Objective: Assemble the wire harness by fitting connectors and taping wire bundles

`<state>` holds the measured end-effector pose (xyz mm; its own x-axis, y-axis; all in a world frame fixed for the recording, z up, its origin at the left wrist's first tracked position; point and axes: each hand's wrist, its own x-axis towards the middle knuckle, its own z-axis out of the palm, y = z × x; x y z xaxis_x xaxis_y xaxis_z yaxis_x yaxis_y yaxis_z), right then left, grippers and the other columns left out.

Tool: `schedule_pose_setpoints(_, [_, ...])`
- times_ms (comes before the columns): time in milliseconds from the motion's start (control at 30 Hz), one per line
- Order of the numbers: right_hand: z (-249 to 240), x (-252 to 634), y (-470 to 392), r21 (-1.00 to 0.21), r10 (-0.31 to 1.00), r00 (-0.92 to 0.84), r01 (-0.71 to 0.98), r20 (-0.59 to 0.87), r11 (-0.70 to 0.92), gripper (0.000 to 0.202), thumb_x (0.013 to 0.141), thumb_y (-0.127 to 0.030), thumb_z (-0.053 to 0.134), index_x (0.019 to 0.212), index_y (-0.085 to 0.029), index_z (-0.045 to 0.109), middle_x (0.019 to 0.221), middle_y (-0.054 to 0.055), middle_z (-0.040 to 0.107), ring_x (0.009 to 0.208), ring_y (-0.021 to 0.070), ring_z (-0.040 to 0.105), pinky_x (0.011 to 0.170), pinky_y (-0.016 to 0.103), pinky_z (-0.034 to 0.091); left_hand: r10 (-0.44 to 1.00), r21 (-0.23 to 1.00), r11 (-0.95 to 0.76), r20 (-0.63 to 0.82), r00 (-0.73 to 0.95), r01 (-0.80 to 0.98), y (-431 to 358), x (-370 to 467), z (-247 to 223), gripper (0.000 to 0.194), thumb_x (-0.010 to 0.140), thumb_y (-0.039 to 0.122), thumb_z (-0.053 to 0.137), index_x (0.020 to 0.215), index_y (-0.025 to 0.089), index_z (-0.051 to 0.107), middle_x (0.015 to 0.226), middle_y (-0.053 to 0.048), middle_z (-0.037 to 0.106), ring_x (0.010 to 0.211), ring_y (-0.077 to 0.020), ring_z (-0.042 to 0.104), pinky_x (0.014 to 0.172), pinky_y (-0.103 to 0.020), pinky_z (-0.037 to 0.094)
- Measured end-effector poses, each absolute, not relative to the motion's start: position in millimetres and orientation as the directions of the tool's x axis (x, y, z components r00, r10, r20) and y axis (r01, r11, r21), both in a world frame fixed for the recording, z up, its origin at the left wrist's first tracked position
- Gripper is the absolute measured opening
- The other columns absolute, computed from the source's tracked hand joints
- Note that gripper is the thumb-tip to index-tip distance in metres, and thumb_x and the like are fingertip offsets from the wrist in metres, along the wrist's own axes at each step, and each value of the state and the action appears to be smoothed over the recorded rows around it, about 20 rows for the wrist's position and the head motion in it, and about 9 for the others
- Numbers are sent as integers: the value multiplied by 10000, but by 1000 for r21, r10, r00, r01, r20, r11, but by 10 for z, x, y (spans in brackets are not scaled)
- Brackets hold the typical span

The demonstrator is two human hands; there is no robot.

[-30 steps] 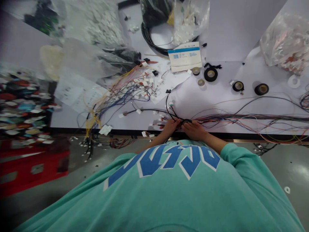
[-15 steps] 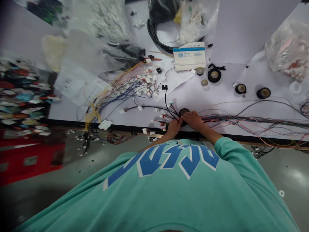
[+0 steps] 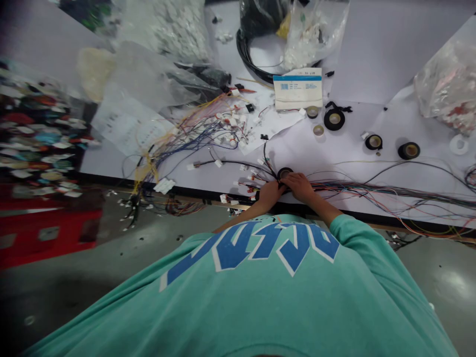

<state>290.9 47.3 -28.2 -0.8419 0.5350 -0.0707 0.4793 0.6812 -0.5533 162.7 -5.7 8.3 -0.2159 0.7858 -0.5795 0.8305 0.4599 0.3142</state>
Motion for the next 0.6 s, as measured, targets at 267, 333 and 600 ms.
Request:
schedule_pose_setpoints(267, [-276, 2917, 483, -477, 536, -842, 500, -70, 723, 380, 825, -91, 431, 1153, -186, 600, 1155, 86, 640, 1111, 201, 497, 898, 342, 296, 793, 383, 538, -533, -296, 751, -86, 1682, 41, 278, 872, 273, 417, 981, 140, 635, 959, -111, 682, 950, -227, 620, 774, -287, 430])
schedule_pose_setpoints(333, [-242, 2915, 509, -430, 522, -850, 500, -74, 752, 353, 861, -129, 419, 1159, -203, 592, 1140, 82, 647, 1099, 198, 501, 891, 346, 277, 805, 412, 546, -500, -320, 729, -106, 1693, 16, 246, 856, 244, 432, 957, 143, 633, 947, -102, 682, 935, -224, 620, 770, -290, 431])
schedule_pose_setpoints(600, [-118, 2840, 594, -330, 422, -902, 428, -96, 841, 314, 889, -149, 401, 1139, -201, 582, 1091, 76, 654, 1066, 189, 502, 845, 329, 254, 836, 472, 536, -412, -362, 700, -154, 1708, -86, 220, 844, 213, 442, 964, 137, 610, 968, -118, 677, 946, -229, 611, 797, -298, 431])
